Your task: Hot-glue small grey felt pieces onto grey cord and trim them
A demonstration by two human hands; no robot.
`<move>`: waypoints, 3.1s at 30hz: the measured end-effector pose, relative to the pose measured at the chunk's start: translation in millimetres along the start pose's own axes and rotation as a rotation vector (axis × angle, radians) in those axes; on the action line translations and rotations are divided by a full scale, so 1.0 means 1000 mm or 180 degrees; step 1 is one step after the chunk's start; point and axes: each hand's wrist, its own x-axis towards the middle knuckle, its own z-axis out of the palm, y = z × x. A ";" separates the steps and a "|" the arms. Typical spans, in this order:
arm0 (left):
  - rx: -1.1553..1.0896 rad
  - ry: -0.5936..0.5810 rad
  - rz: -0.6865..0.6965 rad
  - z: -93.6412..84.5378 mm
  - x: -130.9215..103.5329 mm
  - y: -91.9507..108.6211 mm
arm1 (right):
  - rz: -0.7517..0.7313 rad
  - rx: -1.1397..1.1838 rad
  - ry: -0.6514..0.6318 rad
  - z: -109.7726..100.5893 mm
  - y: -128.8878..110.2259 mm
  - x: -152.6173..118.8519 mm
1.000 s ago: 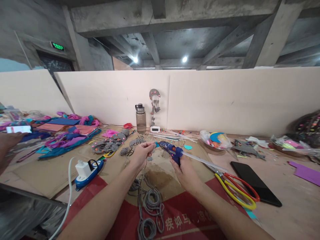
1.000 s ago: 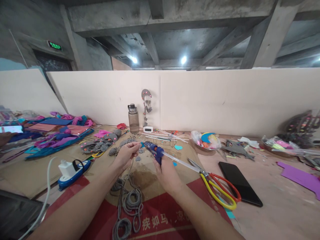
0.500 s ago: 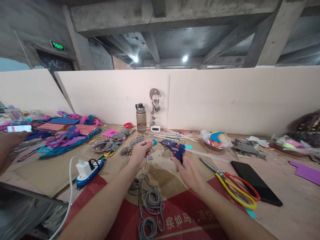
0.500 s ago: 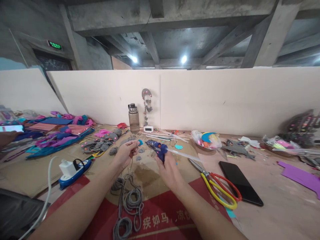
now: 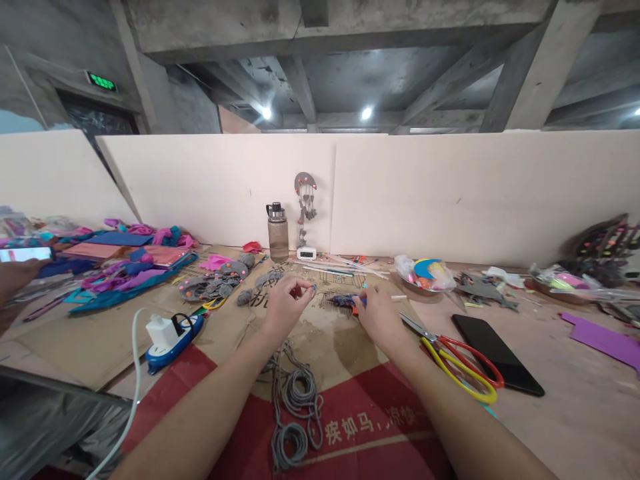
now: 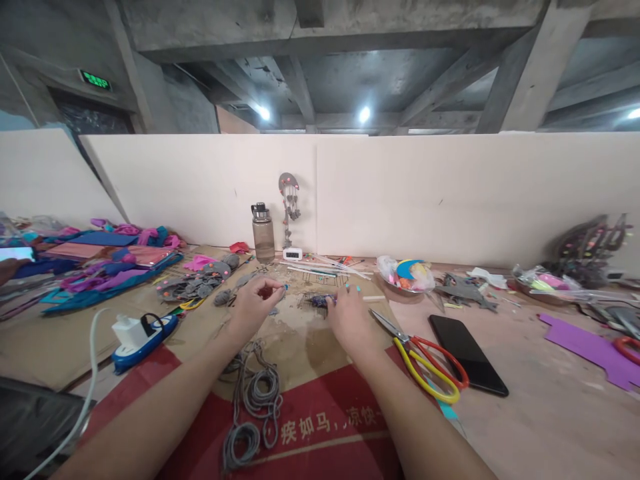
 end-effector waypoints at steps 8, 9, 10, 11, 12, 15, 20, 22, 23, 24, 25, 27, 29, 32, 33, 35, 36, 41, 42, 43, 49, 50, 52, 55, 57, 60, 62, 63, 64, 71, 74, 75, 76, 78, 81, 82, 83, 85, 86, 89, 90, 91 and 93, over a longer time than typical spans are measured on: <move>0.0218 -0.0397 0.0403 0.004 -0.007 0.009 | 0.0807 0.3648 -0.0793 0.022 -0.056 -0.012; 0.0214 -0.0409 0.0369 0.005 -0.008 0.008 | 0.0924 0.3766 -0.0841 0.023 -0.056 -0.013; 0.0187 -0.0399 0.0303 0.007 -0.009 0.008 | 0.1005 0.3805 -0.0871 0.024 -0.056 -0.013; 0.0136 -0.0404 0.0191 0.008 -0.010 0.007 | 0.1041 0.3782 -0.0881 0.024 -0.054 -0.014; 0.0054 -0.0429 0.0027 0.010 -0.011 0.007 | 0.1034 0.3705 -0.0870 0.023 -0.053 -0.013; -0.0343 -0.0630 -0.0631 0.013 -0.012 0.010 | 0.0803 0.3240 -0.0744 0.020 -0.049 -0.013; -0.0946 -0.0702 -0.1051 0.016 -0.012 0.013 | 0.0497 0.2532 -0.0504 0.016 -0.047 -0.012; -0.1022 -0.0741 -0.1031 0.016 -0.011 0.012 | 0.0449 0.2400 -0.0489 0.015 -0.049 -0.012; -0.1032 -0.0774 -0.1023 0.015 -0.011 0.012 | 0.0426 0.2344 -0.0489 0.014 -0.049 -0.012; -0.1036 -0.0801 -0.1018 0.015 -0.011 0.012 | 0.0399 0.2283 -0.0481 0.013 -0.050 -0.012; -0.1040 -0.0815 -0.1018 0.015 -0.011 0.012 | 0.0361 0.2218 -0.0460 0.012 -0.050 -0.013; -0.1063 -0.0815 -0.1039 0.014 -0.011 0.013 | 0.0281 0.2088 -0.0403 0.011 -0.051 -0.013; -0.1089 -0.0791 -0.1066 0.014 -0.012 0.015 | 0.0215 0.1973 -0.0341 0.010 -0.051 -0.014; -0.1097 -0.0789 -0.1090 0.013 -0.012 0.016 | 0.0158 0.1854 -0.0268 0.010 -0.051 -0.015; -0.1105 -0.0792 -0.1093 0.013 -0.012 0.016 | 0.0143 0.1812 -0.0246 0.009 -0.051 -0.015; -0.1129 -0.0792 -0.1106 0.014 -0.012 0.014 | 0.0110 0.1728 -0.0224 0.008 -0.051 -0.016; -0.1132 -0.0797 -0.1111 0.014 -0.012 0.014 | 0.0096 0.1683 -0.0213 0.007 -0.051 -0.016; -0.1069 -0.0836 -0.1078 0.014 -0.012 0.012 | 0.0054 0.1478 -0.0141 0.003 -0.053 -0.015; -0.1063 -0.0840 -0.1067 0.013 -0.012 0.012 | 0.0035 0.1434 -0.0127 0.003 -0.053 -0.015; -0.1057 -0.0847 -0.1058 0.013 -0.012 0.012 | 0.0010 0.1393 -0.0106 0.003 -0.053 -0.015; -0.1053 -0.0894 -0.1056 0.013 -0.012 0.011 | -0.0087 0.1289 -0.0033 0.002 -0.052 -0.015; -0.1048 -0.0896 -0.1063 0.013 -0.012 0.011 | -0.0110 0.1271 -0.0015 0.002 -0.052 -0.015; -0.1040 -0.0892 -0.1078 0.014 -0.012 0.010 | -0.0184 0.1211 0.0032 0.001 -0.053 -0.015; -0.1081 -0.0895 -0.1108 0.014 -0.011 0.011 | -0.0265 0.1128 0.0068 0.000 -0.053 -0.015; -0.1137 -0.0899 -0.1142 0.014 -0.011 0.012 | -0.0270 0.1110 0.0060 0.000 -0.053 -0.014; -0.1264 -0.0934 -0.1172 0.014 -0.011 0.013 | -0.0278 0.1125 0.0049 0.000 -0.051 -0.014; -0.1376 -0.0977 -0.1147 0.013 -0.011 0.013 | -0.0300 0.1129 0.0053 0.000 -0.050 -0.013; -0.1424 -0.1004 -0.1123 0.013 -0.011 0.013 | -0.0306 0.1127 0.0056 0.000 -0.050 -0.013; -0.1452 -0.1024 -0.1097 0.013 -0.011 0.012 | -0.0308 0.1124 0.0058 0.001 -0.050 -0.013; -0.1396 -0.1027 -0.1091 0.012 -0.010 0.011 | -0.0294 0.1164 0.0028 0.002 -0.050 -0.014; -0.1421 -0.1040 -0.1174 0.013 -0.010 0.010 | -0.0294 0.1202 0.0030 0.001 -0.050 -0.014; -0.1440 -0.1031 -0.1200 0.013 -0.010 0.009 | -0.0284 0.1221 0.0024 0.001 -0.051 -0.014; -0.1456 -0.1016 -0.1229 0.014 -0.010 0.009 | -0.0261 0.1245 0.0008 0.001 -0.051 -0.014; -0.1473 -0.0990 -0.1280 0.015 -0.010 0.009 | -0.0200 0.1301 -0.0026 0.000 -0.052 -0.014; -0.1448 -0.0968 -0.1318 0.015 -0.010 0.009 | -0.0152 0.1383 -0.0072 -0.001 -0.053 -0.014; -0.1430 -0.0965 -0.1320 0.015 -0.010 0.009 | -0.0149 0.1407 -0.0076 -0.001 -0.053 -0.014; -0.1411 -0.0961 -0.1323 0.015 -0.010 0.010 | -0.0144 0.1427 -0.0078 -0.001 -0.053 -0.015; -0.1385 -0.0954 -0.1311 0.015 -0.010 0.010 | -0.0127 0.1456 -0.0080 -0.001 -0.054 -0.015; -0.1383 -0.0951 -0.1299 0.015 -0.010 0.010 | -0.0118 0.1462 -0.0077 -0.001 -0.054 -0.015; -0.1383 -0.0962 -0.1265 0.014 -0.010 0.011 | -0.0102 0.1466 -0.0076 0.000 -0.054 -0.015; -0.1377 -0.0970 -0.1259 0.014 -0.010 0.011 | -0.0093 0.1467 -0.0080 0.000 -0.054 -0.014; -0.1359 -0.0983 -0.1260 0.014 -0.011 0.012 | -0.0087 0.1469 -0.0088 0.000 -0.054 -0.014; -0.1315 -0.1005 -0.1253 0.013 -0.011 0.012 | -0.0079 0.1484 -0.0092 0.000 -0.054 -0.014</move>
